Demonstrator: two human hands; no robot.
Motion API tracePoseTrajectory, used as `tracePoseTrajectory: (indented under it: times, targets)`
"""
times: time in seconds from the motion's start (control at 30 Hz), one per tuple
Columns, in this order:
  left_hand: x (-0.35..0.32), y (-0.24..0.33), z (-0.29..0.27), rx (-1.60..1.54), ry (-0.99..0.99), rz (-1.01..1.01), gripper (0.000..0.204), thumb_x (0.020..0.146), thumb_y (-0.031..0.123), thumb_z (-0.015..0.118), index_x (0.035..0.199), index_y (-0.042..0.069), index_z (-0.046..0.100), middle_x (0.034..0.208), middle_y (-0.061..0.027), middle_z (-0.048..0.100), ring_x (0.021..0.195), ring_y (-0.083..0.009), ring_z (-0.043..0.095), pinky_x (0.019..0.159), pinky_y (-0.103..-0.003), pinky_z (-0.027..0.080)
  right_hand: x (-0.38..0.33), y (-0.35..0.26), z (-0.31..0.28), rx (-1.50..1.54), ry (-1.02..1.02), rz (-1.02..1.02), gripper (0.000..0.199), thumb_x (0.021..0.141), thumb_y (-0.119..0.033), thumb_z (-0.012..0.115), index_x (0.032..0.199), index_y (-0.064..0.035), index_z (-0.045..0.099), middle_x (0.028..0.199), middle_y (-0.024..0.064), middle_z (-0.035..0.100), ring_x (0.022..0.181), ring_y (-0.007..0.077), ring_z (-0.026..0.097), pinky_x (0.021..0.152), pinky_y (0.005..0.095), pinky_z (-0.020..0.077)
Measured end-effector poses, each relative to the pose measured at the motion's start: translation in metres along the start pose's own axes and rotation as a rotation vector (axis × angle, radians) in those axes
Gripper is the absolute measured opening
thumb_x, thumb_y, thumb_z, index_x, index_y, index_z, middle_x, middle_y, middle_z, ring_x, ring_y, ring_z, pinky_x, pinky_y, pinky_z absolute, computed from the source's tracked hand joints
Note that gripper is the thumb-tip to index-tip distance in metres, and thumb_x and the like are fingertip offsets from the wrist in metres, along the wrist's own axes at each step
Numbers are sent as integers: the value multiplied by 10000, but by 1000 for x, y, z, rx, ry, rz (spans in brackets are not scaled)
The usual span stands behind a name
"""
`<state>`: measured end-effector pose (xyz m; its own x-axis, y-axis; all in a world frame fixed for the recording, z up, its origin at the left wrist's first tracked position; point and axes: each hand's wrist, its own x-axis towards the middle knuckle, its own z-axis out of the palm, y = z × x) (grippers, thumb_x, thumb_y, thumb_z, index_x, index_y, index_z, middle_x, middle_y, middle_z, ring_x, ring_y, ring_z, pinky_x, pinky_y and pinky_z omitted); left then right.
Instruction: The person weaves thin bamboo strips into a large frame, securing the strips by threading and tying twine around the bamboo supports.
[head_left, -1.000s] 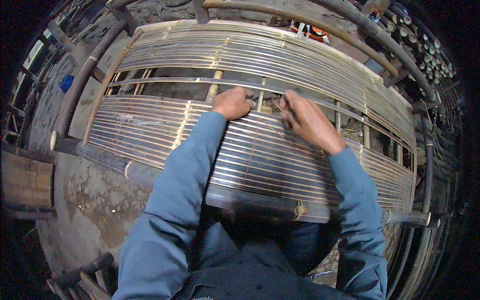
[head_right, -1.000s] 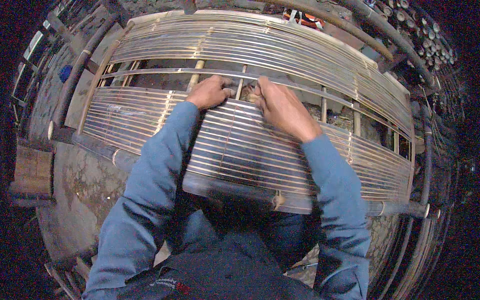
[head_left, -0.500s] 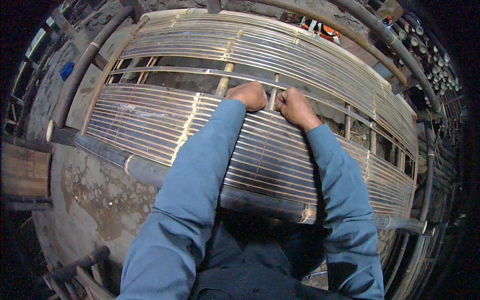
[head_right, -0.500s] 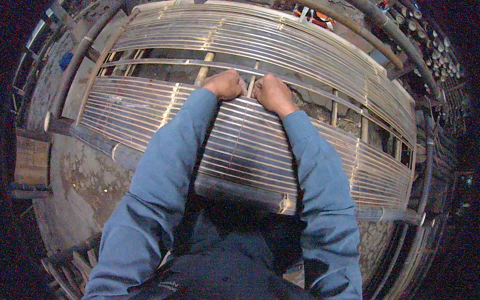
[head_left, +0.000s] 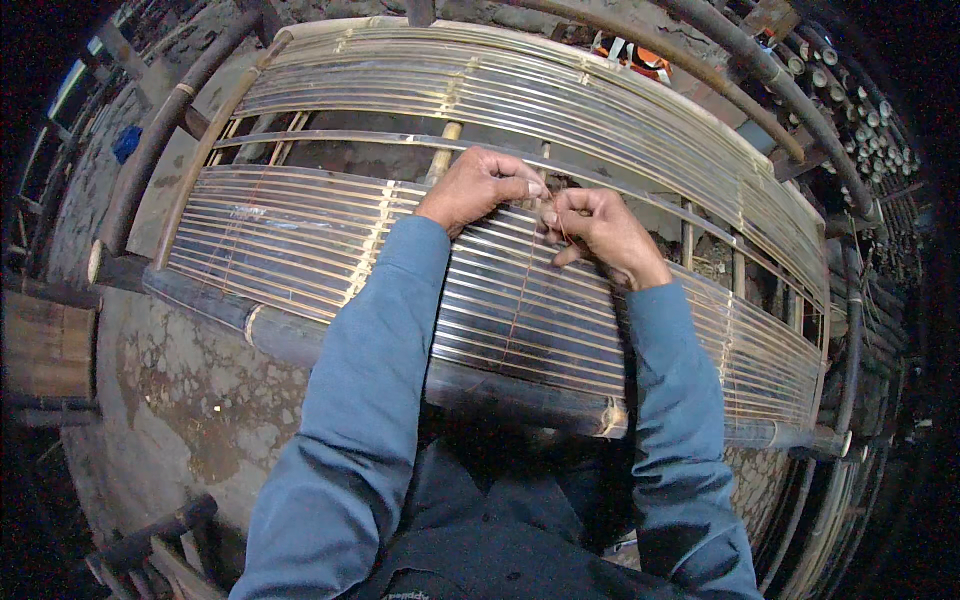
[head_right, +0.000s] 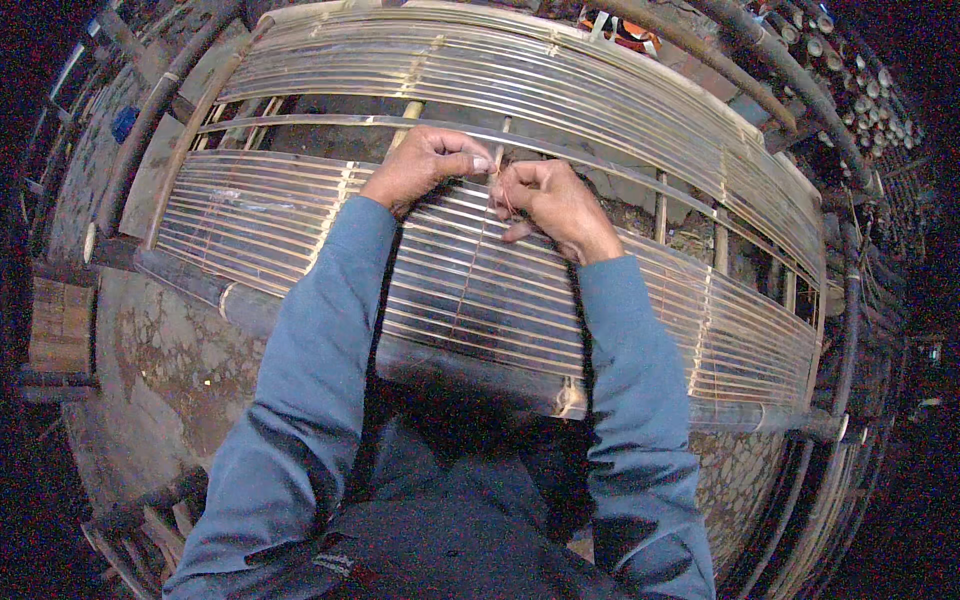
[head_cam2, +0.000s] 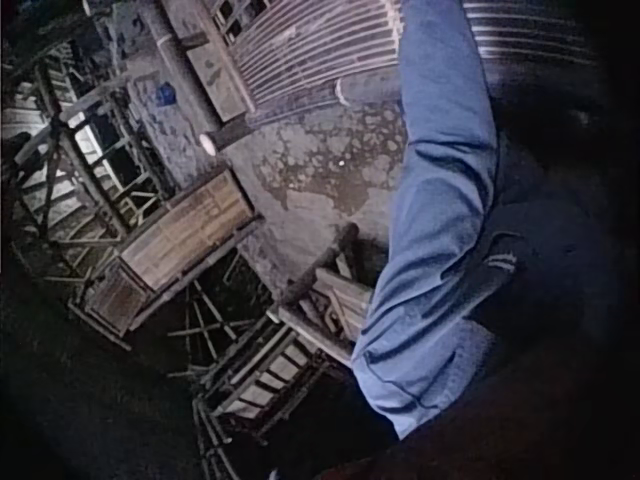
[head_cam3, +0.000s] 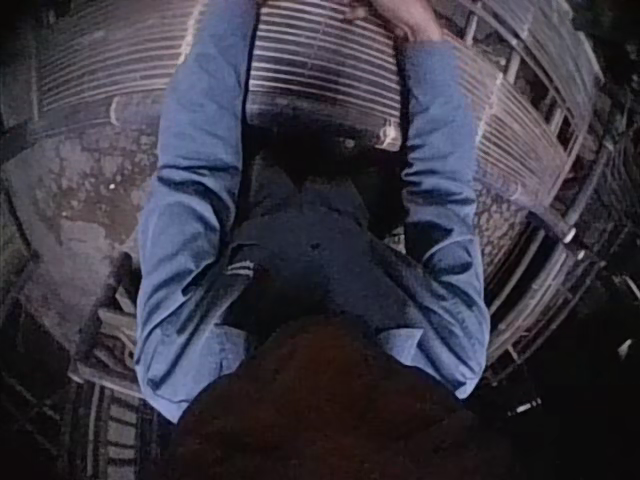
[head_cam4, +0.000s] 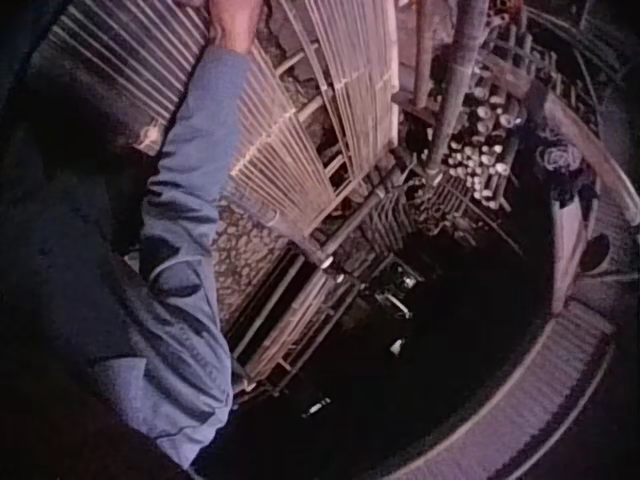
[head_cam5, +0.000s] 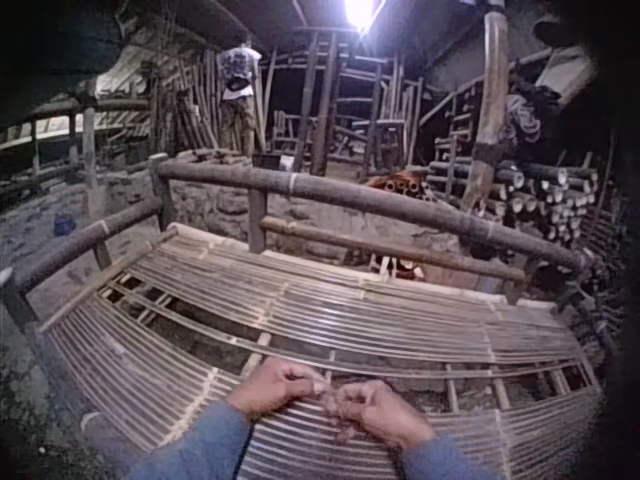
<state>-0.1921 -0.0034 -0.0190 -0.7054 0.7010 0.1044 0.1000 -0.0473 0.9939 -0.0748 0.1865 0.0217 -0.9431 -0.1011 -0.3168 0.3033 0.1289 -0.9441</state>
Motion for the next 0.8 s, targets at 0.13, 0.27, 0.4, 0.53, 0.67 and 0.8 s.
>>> tracePoseTrajectory:
  times: [0.13, 0.27, 0.4, 0.53, 0.67, 0.8]
  targets:
    - [-1, -2, -14, 117, -23, -71, 113, 830, 77, 743, 910, 5, 777, 877, -69, 756, 833, -131, 681, 811, -282, 536, -78, -26, -10, -400, 488, -422, 246, 889, -190, 692, 1030, 10, 717, 1032, 86, 695, 941, 187, 653, 862, 332, 519]
    - [2, -7, -13, 325, -87, -82, 104, 784, 36, 740, 877, -5, 765, 860, -71, 755, 824, -134, 687, 794, -280, 540, -222, -36, -38, 343, 730, -701, 413, 923, -191, 596, 1217, 98, 615, 1267, 193, 635, 1173, 297, 592, 1137, 489, 372]
    - [10, -13, -11, 259, -123, -112, 201, 732, -2, 762, 933, 12, 762, 841, -81, 756, 806, -142, 698, 770, -288, 551, -336, -53, -38, 622, 828, -926, 159, 993, -138, 503, 1045, 9, 535, 1009, 98, 562, 1016, 224, 534, 1229, 509, 196]
    - [8, -7, -13, 390, -114, -91, 216, 752, 50, 774, 966, 25, 764, 891, -108, 760, 880, -213, 716, 842, -333, 556, -401, -44, -28, 545, 674, -953, 227, 1052, -147, 472, 839, -122, 397, 765, 0, 323, 650, 126, 339, 768, 313, 383]
    - [-29, 10, 61, 618, 46, 585, 256, 816, 216, 770, 998, 38, 742, 954, -134, 727, 961, -308, 672, 912, -414, 512, -435, -22, -19, 123, 869, -781, 242, 1081, -245, 481, 910, -84, 428, 737, -22, 296, 614, 76, 288, 624, 262, 336]
    - [-68, 20, 106, 637, -147, 510, 323, 868, 350, 738, 817, 40, 665, 800, -145, 626, 827, -349, 606, 777, -469, 471, -454, -14, -18, 18, 1015, -594, 271, 1074, -285, 504, 900, -87, 440, 733, -22, 308, 624, 65, 315, 563, 233, 305]
